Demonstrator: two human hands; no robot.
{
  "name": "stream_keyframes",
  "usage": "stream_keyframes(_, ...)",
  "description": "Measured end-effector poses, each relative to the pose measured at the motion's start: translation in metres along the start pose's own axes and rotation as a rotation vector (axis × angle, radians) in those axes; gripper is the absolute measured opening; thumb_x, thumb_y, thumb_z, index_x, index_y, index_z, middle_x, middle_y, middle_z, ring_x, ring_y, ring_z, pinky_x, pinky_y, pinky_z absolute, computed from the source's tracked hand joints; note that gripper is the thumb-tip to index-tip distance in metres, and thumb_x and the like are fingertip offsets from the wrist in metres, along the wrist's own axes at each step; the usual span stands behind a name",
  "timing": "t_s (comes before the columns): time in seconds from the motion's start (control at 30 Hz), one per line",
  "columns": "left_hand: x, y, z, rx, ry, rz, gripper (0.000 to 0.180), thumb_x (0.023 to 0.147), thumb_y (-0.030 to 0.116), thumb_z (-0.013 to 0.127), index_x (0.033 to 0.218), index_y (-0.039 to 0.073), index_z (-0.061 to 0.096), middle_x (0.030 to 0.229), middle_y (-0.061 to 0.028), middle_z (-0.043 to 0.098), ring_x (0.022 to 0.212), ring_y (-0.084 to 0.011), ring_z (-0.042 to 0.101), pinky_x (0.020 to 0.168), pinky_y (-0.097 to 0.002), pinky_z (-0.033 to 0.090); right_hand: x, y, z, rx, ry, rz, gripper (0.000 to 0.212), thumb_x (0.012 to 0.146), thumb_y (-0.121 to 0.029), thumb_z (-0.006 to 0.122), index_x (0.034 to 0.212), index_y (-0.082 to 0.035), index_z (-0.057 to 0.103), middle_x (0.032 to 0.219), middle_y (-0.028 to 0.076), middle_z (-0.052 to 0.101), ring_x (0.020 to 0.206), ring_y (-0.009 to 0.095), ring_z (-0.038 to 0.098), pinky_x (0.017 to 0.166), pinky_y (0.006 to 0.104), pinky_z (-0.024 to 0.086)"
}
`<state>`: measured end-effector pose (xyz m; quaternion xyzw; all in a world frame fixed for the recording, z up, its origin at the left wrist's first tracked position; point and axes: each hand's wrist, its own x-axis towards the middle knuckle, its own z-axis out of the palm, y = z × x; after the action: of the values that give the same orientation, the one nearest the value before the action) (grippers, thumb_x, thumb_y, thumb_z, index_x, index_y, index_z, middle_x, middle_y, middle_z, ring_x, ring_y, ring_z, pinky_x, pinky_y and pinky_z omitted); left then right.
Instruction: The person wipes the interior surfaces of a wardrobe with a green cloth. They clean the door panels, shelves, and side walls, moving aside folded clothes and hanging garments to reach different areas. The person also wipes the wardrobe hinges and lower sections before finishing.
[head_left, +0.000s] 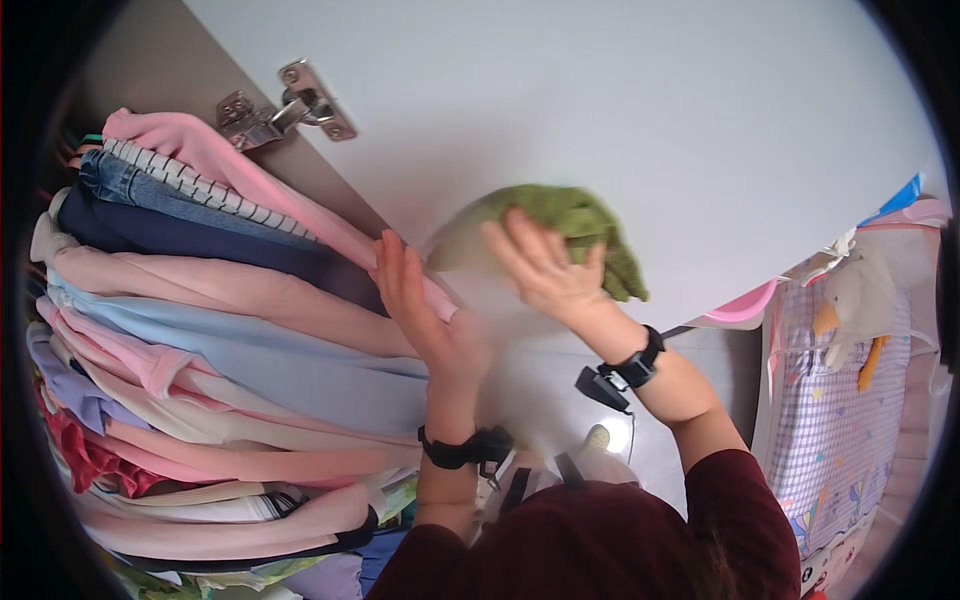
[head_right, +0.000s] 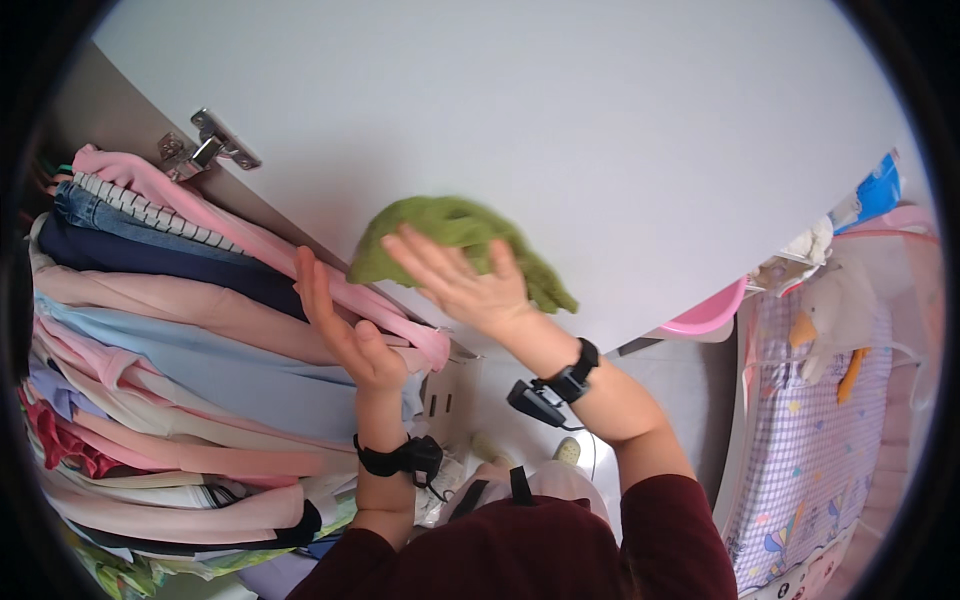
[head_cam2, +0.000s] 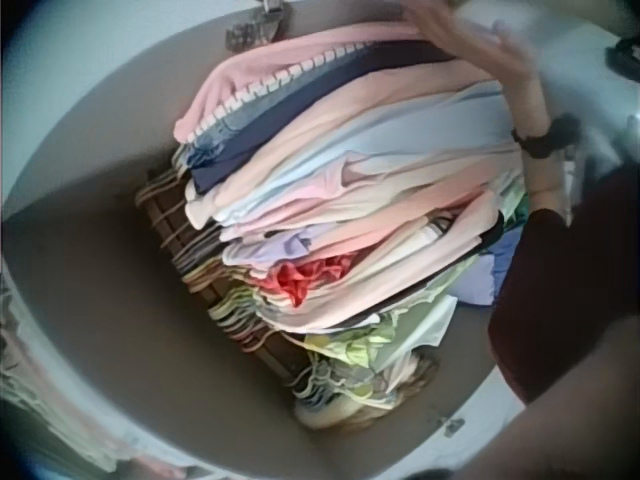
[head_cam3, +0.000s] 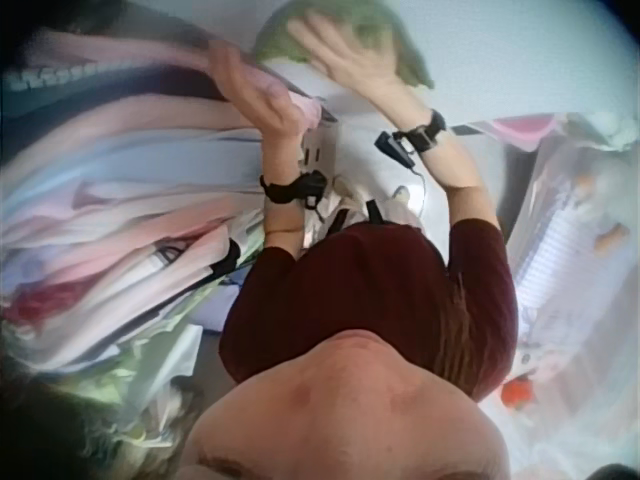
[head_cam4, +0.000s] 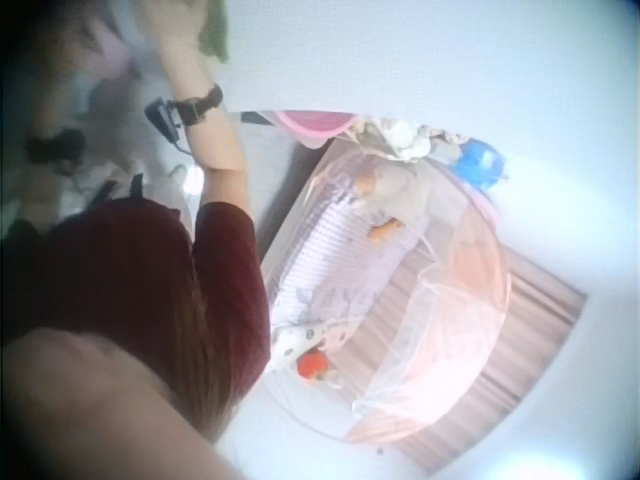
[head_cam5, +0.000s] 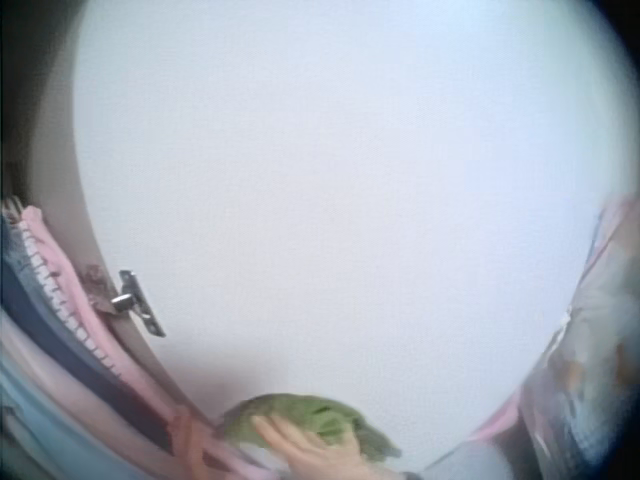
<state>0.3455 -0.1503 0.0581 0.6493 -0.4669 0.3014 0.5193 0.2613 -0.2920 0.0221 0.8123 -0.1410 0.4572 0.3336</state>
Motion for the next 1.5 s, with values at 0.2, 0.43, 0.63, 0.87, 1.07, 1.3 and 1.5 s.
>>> stream_keyframes(0.2,-0.004,-0.014,-0.024,0.104,-0.067,0.02,0.066,0.1,0.041,0.033,0.146,-0.007,0.031,0.154,-0.0261,0.031,0.145,-0.0415,0.026,0.118,-0.0543,0.014,-0.018,-0.11,0.055,0.336,-0.166,-0.196,0.082,0.079,-0.017,0.07,0.153,-0.016,0.033,0.156,-0.001,0.035,0.136,0.014,0.043,0.119,0.0401,0.026)
stream_keyframes(0.43,-0.012,0.003,-0.033,0.027,-0.075,-0.003,0.073,0.099,0.046,0.034,0.148,-0.007,0.027,0.155,-0.025,0.031,0.145,-0.0418,0.025,0.118,-0.0534,0.014,-0.117,-0.064,0.039,0.853,-0.54,-0.124,0.088,0.075,-0.013,0.071,0.153,-0.014,0.031,0.15,0.008,0.043,0.116,0.02,0.062,0.115,0.0464,0.033)
stream_keyframes(0.63,-0.005,0.042,-0.013,-0.165,-0.056,0.034,0.071,0.101,0.042,0.037,0.152,-0.005,0.02,0.156,-0.0241,0.028,0.145,-0.039,0.025,0.118,-0.0516,0.017,-0.133,0.081,-0.037,0.241,-0.551,0.129,0.067,0.087,-0.036,0.063,0.15,-0.035,0.039,0.156,0.009,0.036,0.125,0.025,0.054,0.104,0.065,0.031)
stream_keyframes(0.87,0.011,0.102,0.045,-0.44,-0.048,0.1,0.07,0.101,0.04,0.038,0.154,0.002,0.014,0.158,-0.0229,0.025,0.143,-0.0348,0.03,0.116,-0.0478,0.027,0.075,0.258,-0.117,0.283,0.502,0.583,0.06,0.084,-0.016,0.067,0.14,-0.007,0.045,0.145,0.034,0.031,0.124,0.05,0.044,0.102,0.0465,0.041)
stream_keyframes(1.07,0.012,0.12,0.085,-0.493,-0.046,0.112,0.075,0.102,0.051,0.034,0.154,0.002,0.012,0.159,-0.0212,0.021,0.144,-0.0342,0.029,0.115,-0.0484,0.03,0.052,0.244,-0.102,0.36,0.493,0.76,0.063,0.083,-0.013,0.066,0.139,0.002,0.039,0.119,0.025,0.054,0.099,0.045,0.057,0.084,0.0457,0.049)
stream_keyframes(1.3,-0.009,0.132,0.124,-0.521,-0.062,0.061,0.082,0.1,0.06,0.032,0.154,0.003,0.01,0.16,-0.0218,0.019,0.145,-0.0376,0.026,0.116,-0.0522,0.027,-0.107,0.16,-0.056,0.554,0.283,0.967,0.074,0.069,-0.008,0.072,0.138,0.001,0.045,0.119,0.021,0.057,0.106,0.041,0.056,0.091,0.0459,0.047)
stream_keyframes(1.5,-0.026,0.127,0.114,-0.041,-0.307,0.244,0.083,0.098,0.061,0.034,0.156,0.005,0.011,0.16,-0.0223,0.016,0.146,-0.0389,0.022,0.119,-0.0537,0.018,-0.227,0.105,-0.018,0.747,-0.011,1.177,0.054,0.073,-0.006,0.066,0.125,0.0,0.054,0.114,0.021,0.06,0.105,0.041,0.055,0.092,0.0458,0.045)
